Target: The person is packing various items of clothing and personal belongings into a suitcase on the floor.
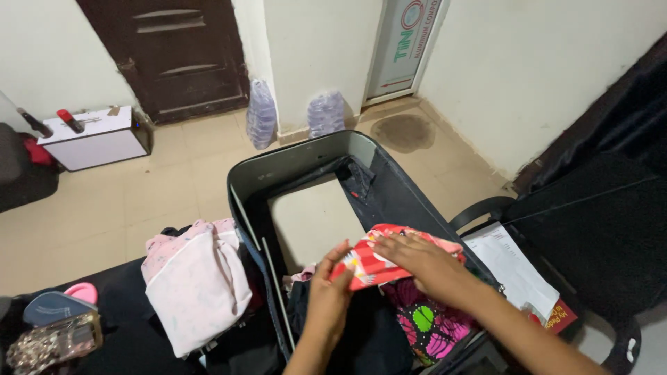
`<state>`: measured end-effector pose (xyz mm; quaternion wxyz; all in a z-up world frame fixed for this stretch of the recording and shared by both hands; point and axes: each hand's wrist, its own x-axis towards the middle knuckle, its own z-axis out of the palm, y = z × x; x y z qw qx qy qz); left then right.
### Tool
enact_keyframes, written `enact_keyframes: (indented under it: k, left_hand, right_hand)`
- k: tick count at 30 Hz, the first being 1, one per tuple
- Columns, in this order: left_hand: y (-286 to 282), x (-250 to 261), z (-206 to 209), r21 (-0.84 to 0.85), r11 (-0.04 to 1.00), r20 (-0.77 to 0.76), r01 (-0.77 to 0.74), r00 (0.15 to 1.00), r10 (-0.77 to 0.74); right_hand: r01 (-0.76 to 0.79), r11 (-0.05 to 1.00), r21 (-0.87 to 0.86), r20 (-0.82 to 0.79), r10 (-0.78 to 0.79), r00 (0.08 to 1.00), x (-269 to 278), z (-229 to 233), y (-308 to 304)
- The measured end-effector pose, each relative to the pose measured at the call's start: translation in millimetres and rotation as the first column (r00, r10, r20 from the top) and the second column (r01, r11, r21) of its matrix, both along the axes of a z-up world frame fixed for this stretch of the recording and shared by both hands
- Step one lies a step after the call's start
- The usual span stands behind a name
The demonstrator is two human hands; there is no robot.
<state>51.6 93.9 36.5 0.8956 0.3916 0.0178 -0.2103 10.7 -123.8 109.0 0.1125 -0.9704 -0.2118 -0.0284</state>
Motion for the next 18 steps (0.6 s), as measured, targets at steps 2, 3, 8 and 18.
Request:
enact_keyframes:
  k: [2, 3, 8, 18]
  left_hand:
    - [-12.5, -14.4, -1.2, 0.059, 0.997, 0.052, 0.045, 0.998, -0.048]
    - [-17.0, -22.7, 2.6, 0.199, 0.975, 0.159, 0.102, 0.978, -0.135]
    - [-48.7, -52.9, -51.1, 0.433, 0.882, 0.348, 0.185, 0.868, -0.353]
    - [-46.0, -60.7, -27.9, 0.617, 0.662, 0.241, 0.426, 0.699, -0.674]
  right_hand:
    - [-0.057, 0.998, -0.024, 0.037, 0.058, 0.998, -3.5, -10.7, -24.4]
    - [-0.101, 0.994, -0.045, 0.027, 0.103, 0.994, -6.1, -16.7, -33.7]
    - [-0.087, 0.982, -0.169, -0.190, 0.054, 0.980, -33.6, -9.0, -49.3]
    - [0.372, 0.896, 0.244, -0.697, -0.105, 0.710, -5.7, -24.9, -111.0]
